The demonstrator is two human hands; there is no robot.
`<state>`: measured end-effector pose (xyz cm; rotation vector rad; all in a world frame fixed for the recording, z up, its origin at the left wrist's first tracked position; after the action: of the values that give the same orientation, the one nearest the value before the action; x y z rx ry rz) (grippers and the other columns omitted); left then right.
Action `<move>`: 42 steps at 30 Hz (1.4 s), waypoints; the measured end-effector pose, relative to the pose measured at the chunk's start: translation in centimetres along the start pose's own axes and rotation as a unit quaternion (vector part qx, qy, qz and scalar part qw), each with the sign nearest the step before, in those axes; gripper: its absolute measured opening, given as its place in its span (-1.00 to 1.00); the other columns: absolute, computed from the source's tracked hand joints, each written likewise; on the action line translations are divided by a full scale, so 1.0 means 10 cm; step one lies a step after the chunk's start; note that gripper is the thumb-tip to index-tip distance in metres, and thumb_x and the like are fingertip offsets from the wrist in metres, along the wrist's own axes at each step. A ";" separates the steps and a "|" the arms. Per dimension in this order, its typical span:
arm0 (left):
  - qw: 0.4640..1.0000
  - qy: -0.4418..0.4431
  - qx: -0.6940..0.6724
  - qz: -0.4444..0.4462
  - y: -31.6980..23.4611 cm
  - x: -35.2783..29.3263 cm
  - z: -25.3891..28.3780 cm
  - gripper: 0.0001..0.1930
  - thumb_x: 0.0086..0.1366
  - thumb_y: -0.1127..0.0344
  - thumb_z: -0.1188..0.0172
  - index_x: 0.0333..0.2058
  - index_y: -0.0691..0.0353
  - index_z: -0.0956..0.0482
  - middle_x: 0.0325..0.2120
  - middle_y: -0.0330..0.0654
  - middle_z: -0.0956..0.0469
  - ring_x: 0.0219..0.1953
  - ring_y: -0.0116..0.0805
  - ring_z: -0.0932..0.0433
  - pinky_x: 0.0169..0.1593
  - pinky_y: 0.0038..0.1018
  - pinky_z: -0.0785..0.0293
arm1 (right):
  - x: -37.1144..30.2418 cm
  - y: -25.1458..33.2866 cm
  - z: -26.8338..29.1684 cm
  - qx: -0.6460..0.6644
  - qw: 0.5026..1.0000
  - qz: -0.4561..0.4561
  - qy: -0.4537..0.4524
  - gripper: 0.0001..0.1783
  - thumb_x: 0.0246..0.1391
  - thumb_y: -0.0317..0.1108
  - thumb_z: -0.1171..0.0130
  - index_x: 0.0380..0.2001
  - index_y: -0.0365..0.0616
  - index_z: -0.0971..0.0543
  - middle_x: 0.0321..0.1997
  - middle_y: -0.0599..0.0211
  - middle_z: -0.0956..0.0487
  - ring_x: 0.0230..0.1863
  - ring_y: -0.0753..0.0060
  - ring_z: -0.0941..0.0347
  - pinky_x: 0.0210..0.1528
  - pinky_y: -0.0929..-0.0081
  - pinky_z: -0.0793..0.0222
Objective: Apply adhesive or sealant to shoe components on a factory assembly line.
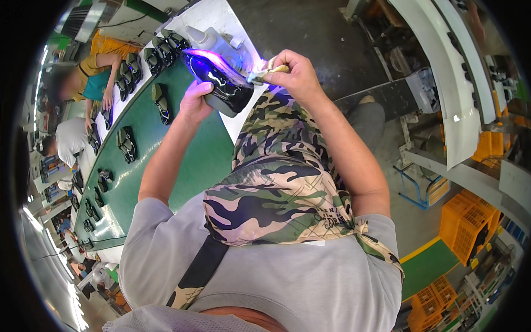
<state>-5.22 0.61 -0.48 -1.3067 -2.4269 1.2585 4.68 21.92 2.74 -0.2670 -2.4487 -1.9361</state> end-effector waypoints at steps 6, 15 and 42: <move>0.998 0.015 -0.039 -0.039 0.02 0.05 -0.18 -0.35 -0.01 0.42 -0.34 0.11 0.33 -0.37 -0.03 -0.07 -0.55 0.05 -0.09 -0.53 0.26 -0.17 -0.37 | -0.08 -0.14 0.09 0.138 0.982 -0.040 -0.119 -0.80 -0.12 -0.55 -0.38 -0.46 -0.18 -0.51 -0.36 0.40 -0.54 -0.36 0.63 -0.42 -0.28 0.63 -0.34; 0.978 -0.015 0.128 -0.163 -0.11 0.09 -0.45 -0.36 -0.04 0.45 -0.38 0.07 0.33 -0.38 -0.06 -0.12 -0.54 0.03 -0.16 -0.52 0.21 -0.28 -0.39 | -0.34 -0.13 0.31 0.160 0.960 -0.038 -0.228 -0.80 -0.13 -0.58 -0.37 -0.44 -0.22 -0.52 -0.45 0.41 -0.54 -0.43 0.62 -0.42 -0.34 0.65 -0.35; 0.785 0.181 0.398 -0.440 -1.54 1.61 -4.72 -0.39 0.01 0.38 -0.43 0.04 0.34 -0.40 -0.08 -0.14 -0.53 -0.05 -0.28 -0.52 0.13 -0.36 -0.40 | -1.31 -1.48 2.22 0.386 0.772 -0.050 -0.502 -0.77 -0.03 -0.41 -0.36 -0.36 0.02 -0.48 -0.44 0.44 -0.56 -0.50 0.54 -0.45 -0.53 0.55 -0.22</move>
<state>-4.04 37.08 36.85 -0.0925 -1.5238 1.2852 17.75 38.40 -18.21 -1.4318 -3.6227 -0.5681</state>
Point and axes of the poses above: each hand's wrist, its own x-axis towards the middle knuckle, its own z-axis out of the back of the hand, y = z × x, the point moved 7 cm from there along x, towards the middle knuckle
